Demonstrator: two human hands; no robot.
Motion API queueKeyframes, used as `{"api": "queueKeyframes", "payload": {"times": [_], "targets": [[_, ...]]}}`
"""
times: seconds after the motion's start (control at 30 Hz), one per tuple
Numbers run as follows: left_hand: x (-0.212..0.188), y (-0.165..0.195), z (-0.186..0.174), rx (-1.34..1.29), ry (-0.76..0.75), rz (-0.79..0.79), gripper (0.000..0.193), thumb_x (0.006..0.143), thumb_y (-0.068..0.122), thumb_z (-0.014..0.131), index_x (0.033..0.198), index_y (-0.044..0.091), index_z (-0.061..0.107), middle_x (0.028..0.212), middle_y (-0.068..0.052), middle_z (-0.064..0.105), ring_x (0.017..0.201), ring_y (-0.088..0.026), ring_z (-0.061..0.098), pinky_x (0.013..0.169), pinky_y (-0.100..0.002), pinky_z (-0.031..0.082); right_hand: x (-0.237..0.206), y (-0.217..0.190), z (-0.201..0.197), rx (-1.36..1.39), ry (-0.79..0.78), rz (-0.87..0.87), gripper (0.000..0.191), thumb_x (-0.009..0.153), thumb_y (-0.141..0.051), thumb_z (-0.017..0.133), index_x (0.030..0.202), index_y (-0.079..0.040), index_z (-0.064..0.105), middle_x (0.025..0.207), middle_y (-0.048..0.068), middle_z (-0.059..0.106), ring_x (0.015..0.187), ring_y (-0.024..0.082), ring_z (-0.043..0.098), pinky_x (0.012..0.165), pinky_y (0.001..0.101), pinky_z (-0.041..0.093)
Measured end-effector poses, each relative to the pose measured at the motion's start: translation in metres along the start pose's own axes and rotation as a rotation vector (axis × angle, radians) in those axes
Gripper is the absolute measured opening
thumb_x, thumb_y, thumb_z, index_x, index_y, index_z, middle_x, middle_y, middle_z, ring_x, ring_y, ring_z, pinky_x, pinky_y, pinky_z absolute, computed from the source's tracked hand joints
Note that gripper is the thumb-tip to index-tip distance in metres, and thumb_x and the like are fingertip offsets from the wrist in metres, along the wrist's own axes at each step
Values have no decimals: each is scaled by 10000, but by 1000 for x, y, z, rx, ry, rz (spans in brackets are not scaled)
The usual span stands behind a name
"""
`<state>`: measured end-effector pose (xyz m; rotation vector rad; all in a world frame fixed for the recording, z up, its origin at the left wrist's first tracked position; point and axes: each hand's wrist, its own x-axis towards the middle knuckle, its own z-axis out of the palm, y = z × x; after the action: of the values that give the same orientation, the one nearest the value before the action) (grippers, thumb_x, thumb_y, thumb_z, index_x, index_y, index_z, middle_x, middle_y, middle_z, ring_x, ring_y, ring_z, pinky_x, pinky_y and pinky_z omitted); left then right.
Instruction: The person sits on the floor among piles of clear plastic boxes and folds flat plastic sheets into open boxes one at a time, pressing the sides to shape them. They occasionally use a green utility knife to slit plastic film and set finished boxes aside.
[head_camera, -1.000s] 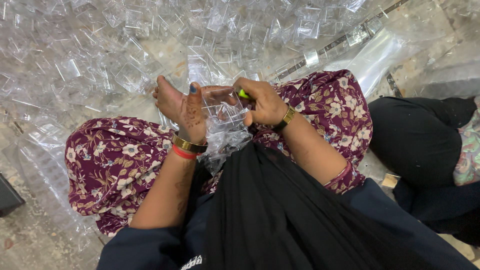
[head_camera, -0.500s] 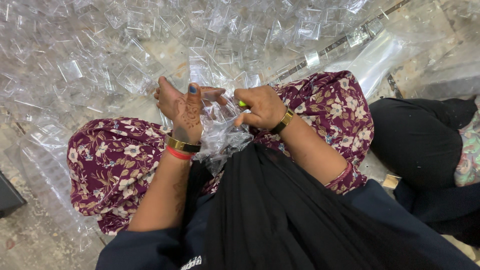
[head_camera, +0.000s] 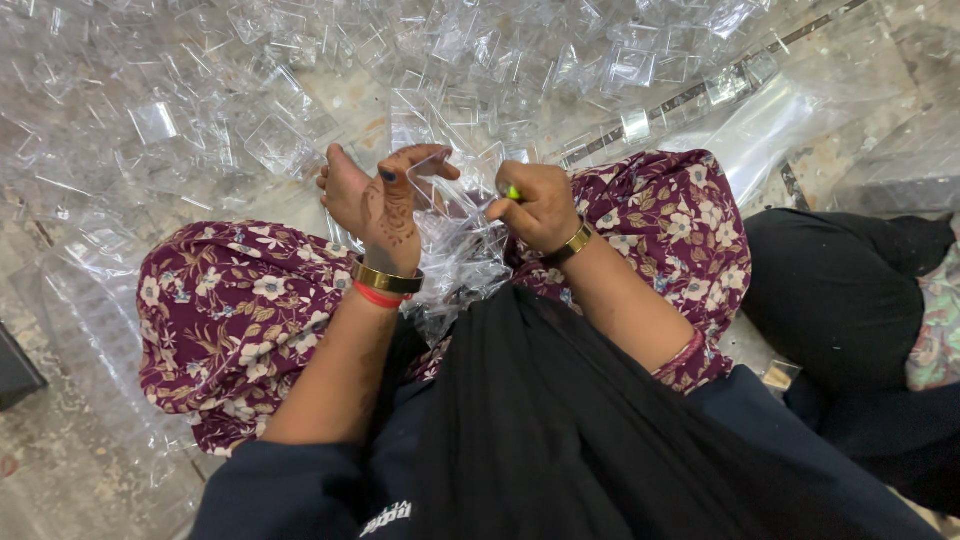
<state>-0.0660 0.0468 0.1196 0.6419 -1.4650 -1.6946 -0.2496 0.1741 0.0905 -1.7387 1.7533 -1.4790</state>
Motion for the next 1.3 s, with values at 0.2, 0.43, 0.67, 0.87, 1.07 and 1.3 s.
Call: {"api": "queueKeyframes", "payload": {"times": [0.2, 0.43, 0.67, 0.87, 1.07, 1.3], "targets": [[5, 3, 6, -10, 56, -5, 856, 956, 652, 639, 1349, -104, 556, 1134, -142, 669, 875, -172, 679, 751, -319, 595, 3, -19, -2, -15, 144, -12, 484, 894, -449, 797, 1083, -23, 665, 812, 80, 658, 607, 204, 611, 569, 323, 467], [2, 5, 8, 134, 128, 98, 691, 945, 585, 666, 1235, -32, 554, 1072, -133, 672, 815, -179, 674, 761, -347, 566, -2, -10, 7, 383, 3, 74, 126, 1035, -131, 699, 1103, -25, 706, 1028, 85, 737, 883, 154, 700, 794, 293, 555], [-4, -16, 6, 130, -15, -81, 720, 958, 554, 716, 1324, -26, 497, 1126, -130, 656, 979, -174, 681, 824, -269, 551, 0, -8, 3, 587, -1, 279, 159, 1047, -99, 678, 1177, -22, 726, 1005, 53, 721, 825, 118, 621, 746, 279, 507], [-3, -10, 11, 215, 39, 92, 828, 931, 550, 784, 1399, -25, 415, 1172, -117, 647, 1094, -163, 698, 822, -205, 555, 10, -35, -1, -18, 115, -44, 391, 996, -123, 684, 1385, -112, 645, 1131, 140, 748, 823, 225, 727, 742, 311, 569], [-5, 7, 18, 249, 74, 98, 867, 887, 569, 810, 1393, -31, 444, 1137, -93, 657, 1050, -156, 699, 789, -220, 560, 13, -39, -2, -5, 95, 144, 576, 952, -411, 727, 1425, -103, 607, 890, 89, 715, 630, 186, 617, 622, 318, 499], [-11, 15, 16, 351, -37, 195, 871, 887, 551, 835, 1481, 20, 485, 1305, -83, 559, 1153, -164, 673, 886, -268, 610, 13, -25, -8, 41, -126, 207, 797, 835, -803, 650, 1141, -68, 600, 862, 75, 603, 732, 190, 601, 666, 343, 485]]}}
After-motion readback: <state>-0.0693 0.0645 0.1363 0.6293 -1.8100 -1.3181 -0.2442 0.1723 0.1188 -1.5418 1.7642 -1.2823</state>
